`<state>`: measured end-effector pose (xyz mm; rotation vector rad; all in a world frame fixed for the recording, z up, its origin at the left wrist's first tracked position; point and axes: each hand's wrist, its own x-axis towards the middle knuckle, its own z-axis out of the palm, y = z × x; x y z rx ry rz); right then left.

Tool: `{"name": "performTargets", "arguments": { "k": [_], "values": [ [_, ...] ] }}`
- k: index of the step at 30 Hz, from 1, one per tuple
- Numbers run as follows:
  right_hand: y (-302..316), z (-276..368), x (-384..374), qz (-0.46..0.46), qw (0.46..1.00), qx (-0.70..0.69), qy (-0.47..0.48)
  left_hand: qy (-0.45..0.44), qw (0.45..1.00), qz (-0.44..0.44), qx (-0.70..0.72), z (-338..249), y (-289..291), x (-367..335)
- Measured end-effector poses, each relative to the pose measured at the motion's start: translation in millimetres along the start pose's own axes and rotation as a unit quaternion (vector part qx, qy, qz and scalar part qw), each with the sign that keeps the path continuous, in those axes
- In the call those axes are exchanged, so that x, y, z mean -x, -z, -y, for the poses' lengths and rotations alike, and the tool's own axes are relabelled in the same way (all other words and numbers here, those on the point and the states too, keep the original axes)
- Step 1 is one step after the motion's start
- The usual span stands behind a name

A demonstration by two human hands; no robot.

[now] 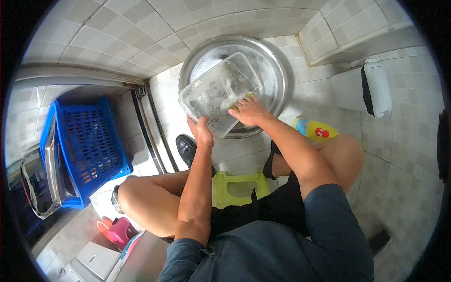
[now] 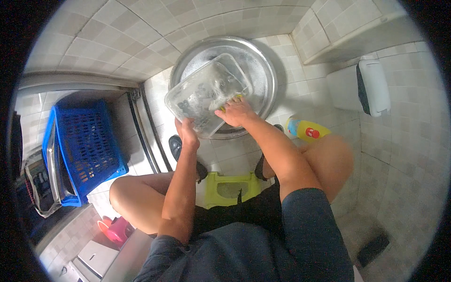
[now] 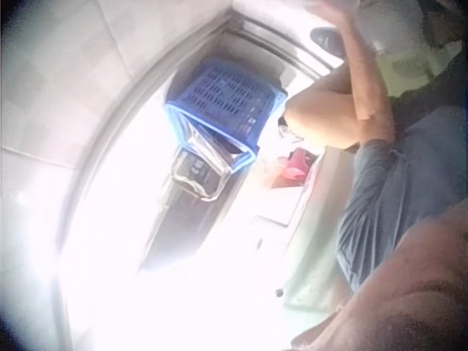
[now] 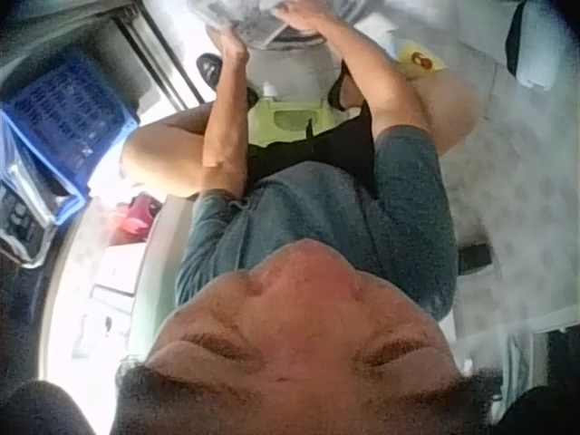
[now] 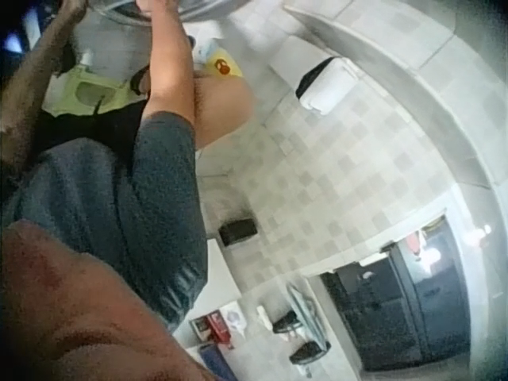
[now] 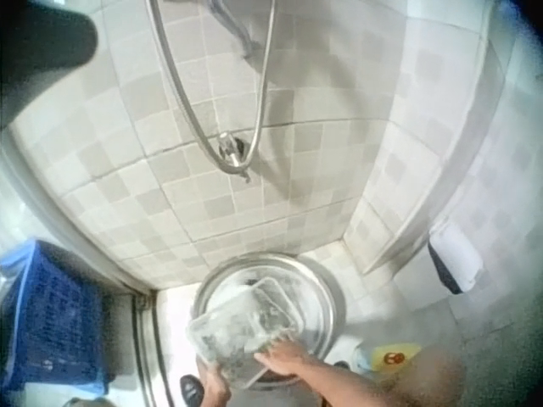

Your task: The person cleans a plastic container using a sponge in a basin of soapy water, then rinses it with a shower head.

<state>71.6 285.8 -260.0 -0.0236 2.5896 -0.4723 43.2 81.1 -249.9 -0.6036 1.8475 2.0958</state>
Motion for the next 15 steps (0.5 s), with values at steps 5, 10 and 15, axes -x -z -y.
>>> {"name": "performTargets", "arguments": {
  "k": [5,10,15],
  "values": [
    [-22.8,62.4,-12.3,0.097,0.974,-0.162,0.122,-0.086,0.991,0.024,-0.1,2.6,17.7,-6.8],
    [-33.4,63.6,-20.2,0.034,0.969,-0.179,0.164,-0.037,0.994,0.029,-0.097,-17.5,20.6,3.6],
    [-28.4,1.4,-33.3,-0.028,0.995,-0.071,0.062,-0.074,0.986,0.004,-0.149,-31.2,9.2,4.9]
  ]
}}
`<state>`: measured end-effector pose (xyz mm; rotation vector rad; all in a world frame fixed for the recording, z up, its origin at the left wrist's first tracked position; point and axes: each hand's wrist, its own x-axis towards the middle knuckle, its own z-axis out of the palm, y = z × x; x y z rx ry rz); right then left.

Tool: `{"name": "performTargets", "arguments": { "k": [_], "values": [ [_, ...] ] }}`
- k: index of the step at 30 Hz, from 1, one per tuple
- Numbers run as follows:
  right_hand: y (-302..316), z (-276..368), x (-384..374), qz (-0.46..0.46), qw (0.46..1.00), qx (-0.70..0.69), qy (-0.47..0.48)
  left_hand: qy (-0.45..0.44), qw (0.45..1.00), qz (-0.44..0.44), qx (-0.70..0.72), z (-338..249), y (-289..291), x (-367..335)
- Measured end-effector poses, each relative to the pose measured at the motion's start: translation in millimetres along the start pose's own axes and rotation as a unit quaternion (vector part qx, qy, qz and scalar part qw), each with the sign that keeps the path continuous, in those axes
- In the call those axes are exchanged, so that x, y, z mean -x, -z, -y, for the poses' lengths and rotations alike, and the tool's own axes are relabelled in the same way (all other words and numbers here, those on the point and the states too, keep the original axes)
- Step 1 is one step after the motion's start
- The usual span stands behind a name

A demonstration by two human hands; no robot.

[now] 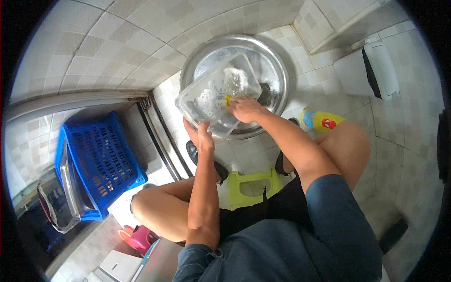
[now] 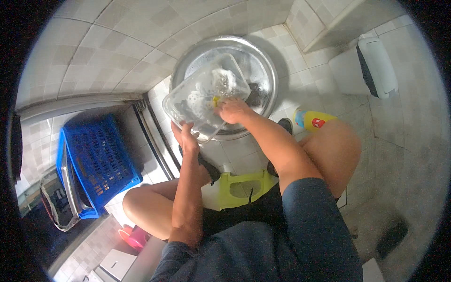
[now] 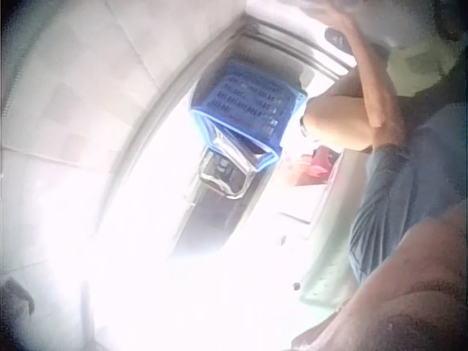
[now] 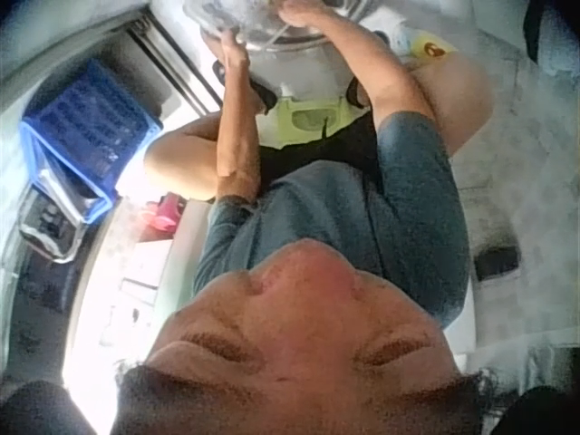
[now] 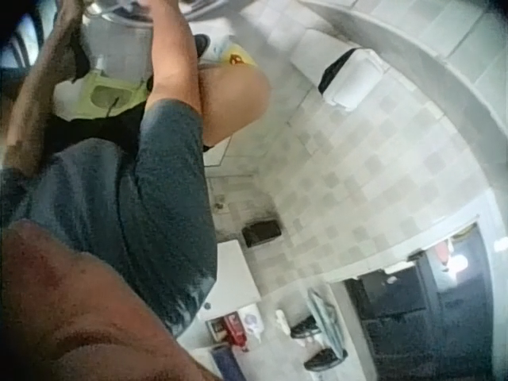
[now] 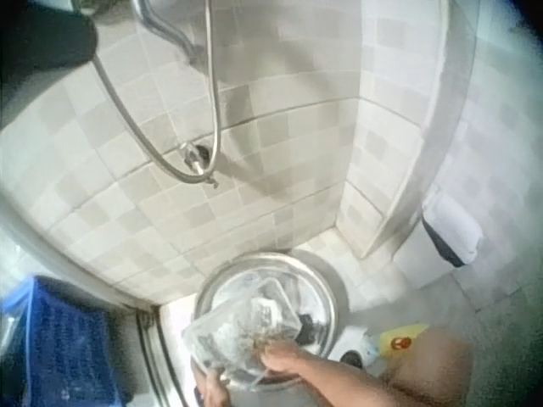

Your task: The person cleans a plastic container using a sponge in a basin of soapy water, then rinses it with a shower head.

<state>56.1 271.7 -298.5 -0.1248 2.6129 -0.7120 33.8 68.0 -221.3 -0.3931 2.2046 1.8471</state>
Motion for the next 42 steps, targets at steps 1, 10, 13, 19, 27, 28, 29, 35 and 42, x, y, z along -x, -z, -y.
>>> {"name": "performTargets", "arguments": {
  "k": [1,10,13,19,27,28,29,35,42],
  "values": [
    [-0.7,-12.6,1.8,-0.013,0.996,0.0,-0.086,0.006,0.999,-0.002,0.04,-5.7,-8.8,5.5],
    [22.7,31.0,2.8,0.022,0.98,0.021,-0.197,-0.08,0.996,-0.021,0.014,-13.3,8.1,4.9],
    [25.0,66.1,11.4,0.075,0.978,-0.094,-0.171,-0.117,0.992,-0.032,-0.03,-7.4,18.3,3.5],
    [3.4,90.6,14.0,0.007,0.992,-0.126,0.01,-0.156,0.984,-0.033,-0.078,-6.0,19.3,-7.3],
    [6.9,61.6,-10.7,0.037,0.999,-0.023,-0.024,0.004,0.998,-0.026,0.066,-18.0,5.1,15.6],
    [-0.8,41.0,-11.3,0.035,0.998,-0.024,-0.036,0.05,0.995,-0.017,0.08,-26.4,-7.5,20.1],
    [-4.6,35.4,-15.9,-0.049,0.994,-0.036,-0.092,-0.016,0.998,0.014,0.057,-18.9,-1.5,13.7],
    [0.0,60.6,-15.9,-0.079,0.985,-0.092,-0.119,-0.074,0.996,0.048,-0.026,-13.6,13.7,1.7],
    [-11.3,89.8,-0.6,-0.217,0.928,-0.261,0.154,-0.101,0.99,0.094,-0.038,-33.4,5.1,-15.1]
  ]
}}
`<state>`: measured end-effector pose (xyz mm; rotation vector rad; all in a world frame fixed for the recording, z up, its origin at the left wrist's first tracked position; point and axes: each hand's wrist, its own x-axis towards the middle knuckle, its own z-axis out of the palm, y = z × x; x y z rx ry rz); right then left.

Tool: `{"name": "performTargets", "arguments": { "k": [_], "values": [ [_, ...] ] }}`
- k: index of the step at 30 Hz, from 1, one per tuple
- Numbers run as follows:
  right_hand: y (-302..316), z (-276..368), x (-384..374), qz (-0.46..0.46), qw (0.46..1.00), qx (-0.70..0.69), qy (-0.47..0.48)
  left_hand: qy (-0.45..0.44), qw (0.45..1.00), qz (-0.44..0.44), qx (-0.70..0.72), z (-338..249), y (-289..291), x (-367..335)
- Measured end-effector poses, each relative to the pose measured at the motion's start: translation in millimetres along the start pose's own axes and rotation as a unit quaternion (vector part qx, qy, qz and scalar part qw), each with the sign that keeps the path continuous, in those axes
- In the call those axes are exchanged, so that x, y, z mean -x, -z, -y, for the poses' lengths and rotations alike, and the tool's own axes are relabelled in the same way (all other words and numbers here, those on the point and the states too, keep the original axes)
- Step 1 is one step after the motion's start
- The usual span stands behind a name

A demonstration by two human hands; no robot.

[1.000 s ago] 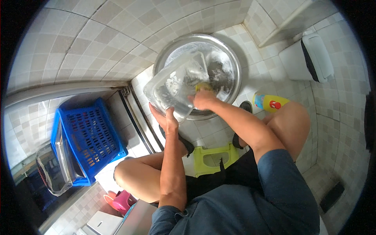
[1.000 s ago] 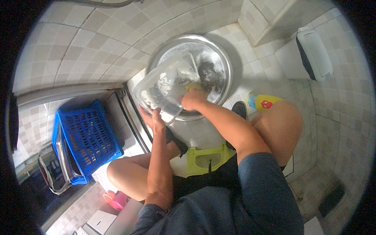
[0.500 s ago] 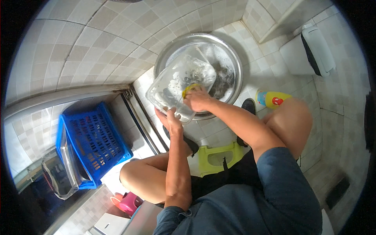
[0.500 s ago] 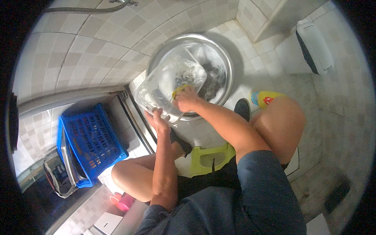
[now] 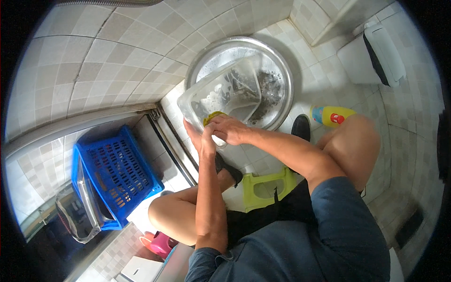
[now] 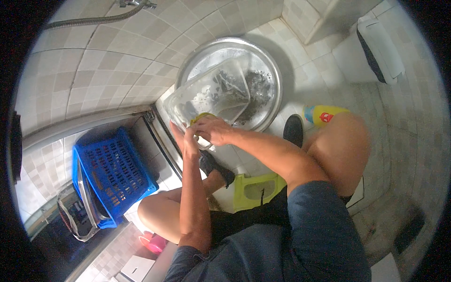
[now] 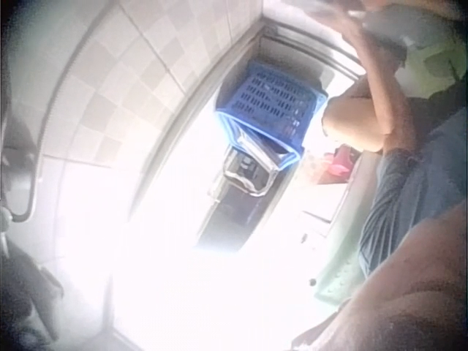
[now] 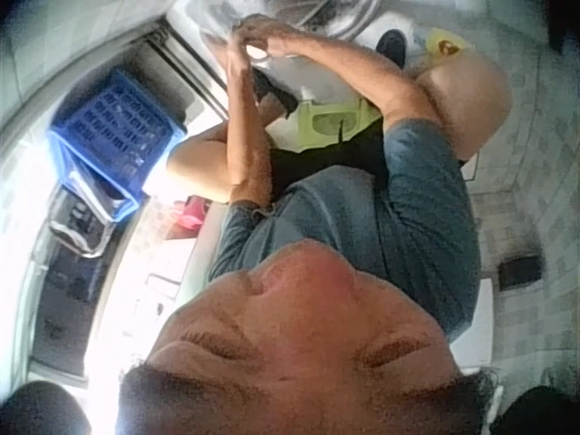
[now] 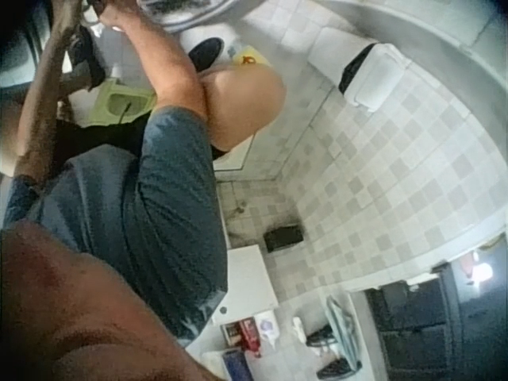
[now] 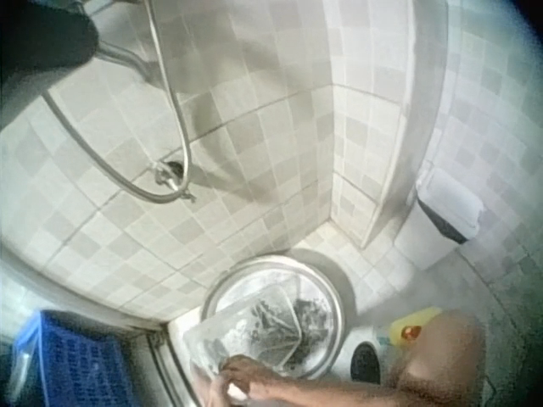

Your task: The person cleans a plastic container using a sponge in a basin of soapy water, then rinses it with a shower head.

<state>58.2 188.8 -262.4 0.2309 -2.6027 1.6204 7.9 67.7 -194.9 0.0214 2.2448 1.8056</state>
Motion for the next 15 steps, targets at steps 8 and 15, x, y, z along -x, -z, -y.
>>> {"name": "performTargets", "arguments": {
  "k": [8,15],
  "values": [
    [19.5,4.9,-19.9,0.03,0.999,-0.024,0.033,0.001,0.995,-0.009,-0.096,-19.2,10.4,-3.2],
    [42.3,-71.4,-33.4,-0.21,0.961,0.031,-0.177,0.064,0.998,0.021,-0.003,-20.8,-12.1,16.1]
  ]
}}
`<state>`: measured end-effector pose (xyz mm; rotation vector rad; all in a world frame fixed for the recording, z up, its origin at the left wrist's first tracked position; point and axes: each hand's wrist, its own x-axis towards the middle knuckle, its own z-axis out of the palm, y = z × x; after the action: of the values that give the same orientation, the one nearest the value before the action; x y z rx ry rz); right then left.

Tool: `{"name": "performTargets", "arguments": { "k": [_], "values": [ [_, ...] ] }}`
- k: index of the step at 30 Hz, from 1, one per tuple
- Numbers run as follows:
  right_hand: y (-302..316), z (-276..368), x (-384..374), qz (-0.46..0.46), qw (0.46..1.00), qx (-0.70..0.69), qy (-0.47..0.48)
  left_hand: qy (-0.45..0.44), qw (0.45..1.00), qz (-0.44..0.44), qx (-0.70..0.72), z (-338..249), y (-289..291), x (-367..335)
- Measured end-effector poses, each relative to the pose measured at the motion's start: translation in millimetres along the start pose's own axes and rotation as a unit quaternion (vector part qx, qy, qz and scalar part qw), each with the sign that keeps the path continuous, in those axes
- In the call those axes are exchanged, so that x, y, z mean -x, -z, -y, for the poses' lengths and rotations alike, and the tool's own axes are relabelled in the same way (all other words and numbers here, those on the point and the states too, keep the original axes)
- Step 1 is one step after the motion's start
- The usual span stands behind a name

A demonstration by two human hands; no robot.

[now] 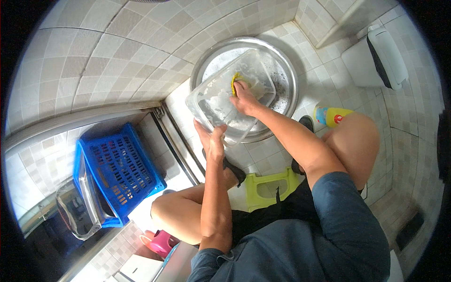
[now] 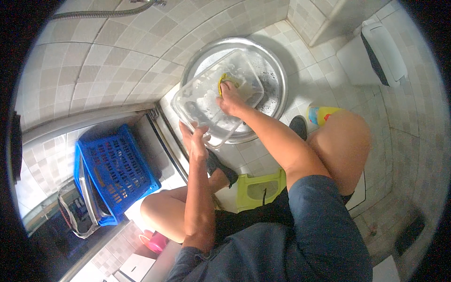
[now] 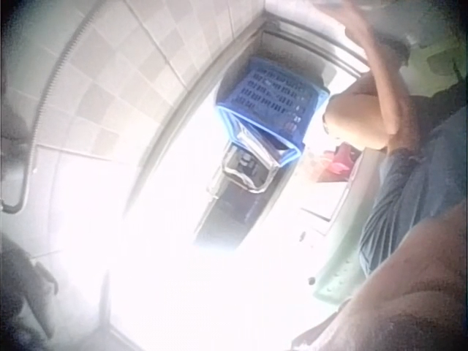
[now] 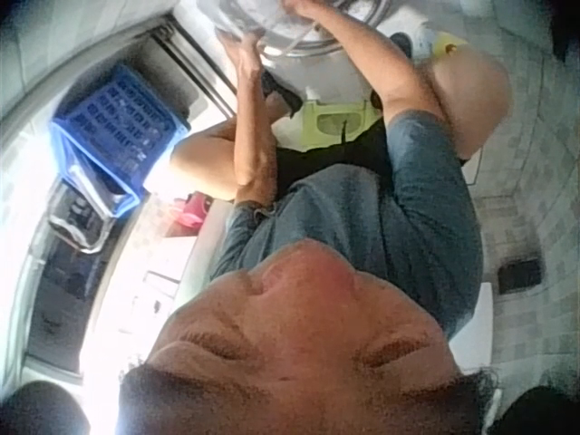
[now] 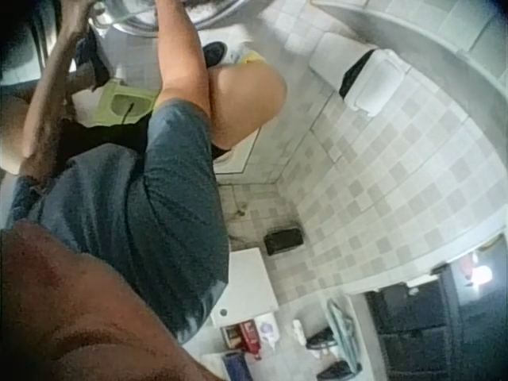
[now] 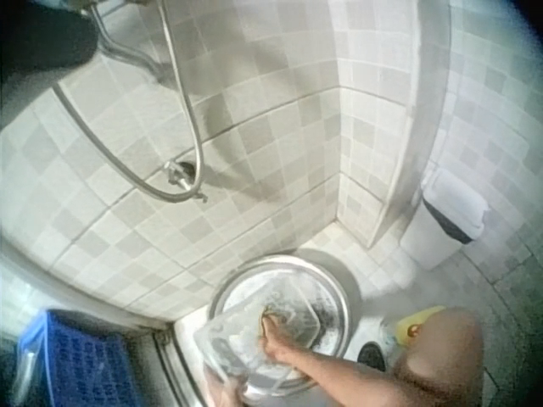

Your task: The person cleans a plastic container using a sponge in a basin of soapy water, then rinses it with a shower head.

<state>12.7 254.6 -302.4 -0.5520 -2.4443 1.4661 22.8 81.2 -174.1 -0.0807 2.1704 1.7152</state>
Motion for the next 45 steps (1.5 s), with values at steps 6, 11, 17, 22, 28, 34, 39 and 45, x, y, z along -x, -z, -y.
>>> {"name": "performTargets", "arguments": {
  "k": [6,11,17,22,28,34,39,45],
  "values": [
    [-38.9,80.5,43.7,0.205,0.958,-0.064,0.192,0.046,0.995,-0.014,0.086,13.5,20.2,-8.6],
    [-31.4,40.8,-0.4,0.064,0.997,0.01,0.032,0.097,0.988,-0.031,0.114,12.6,11.4,3.8],
    [-15.0,-2.2,-38.7,-0.028,0.992,0.059,-0.107,0.132,0.985,-0.027,0.107,13.7,-3.4,18.2],
    [-35.8,49.0,-23.2,0.045,0.972,-0.212,-0.094,0.087,0.993,0.007,0.077,15.8,-1.9,6.8],
    [-30.0,107.7,6.4,0.201,0.824,-0.47,-0.245,0.064,0.993,0.027,0.094,32.0,8.0,0.7],
    [-15.7,95.3,18.9,0.281,0.808,-0.441,-0.271,0.047,0.977,0.068,0.198,67.2,-2.5,-2.0],
    [6.1,118.1,16.1,0.338,0.76,-0.44,-0.339,0.076,0.976,0.033,0.203,54.1,0.8,-2.0],
    [22.4,128.6,-5.6,0.278,0.767,-0.504,-0.282,0.102,0.982,0.033,0.157,38.2,-14.5,2.8]
  ]
}}
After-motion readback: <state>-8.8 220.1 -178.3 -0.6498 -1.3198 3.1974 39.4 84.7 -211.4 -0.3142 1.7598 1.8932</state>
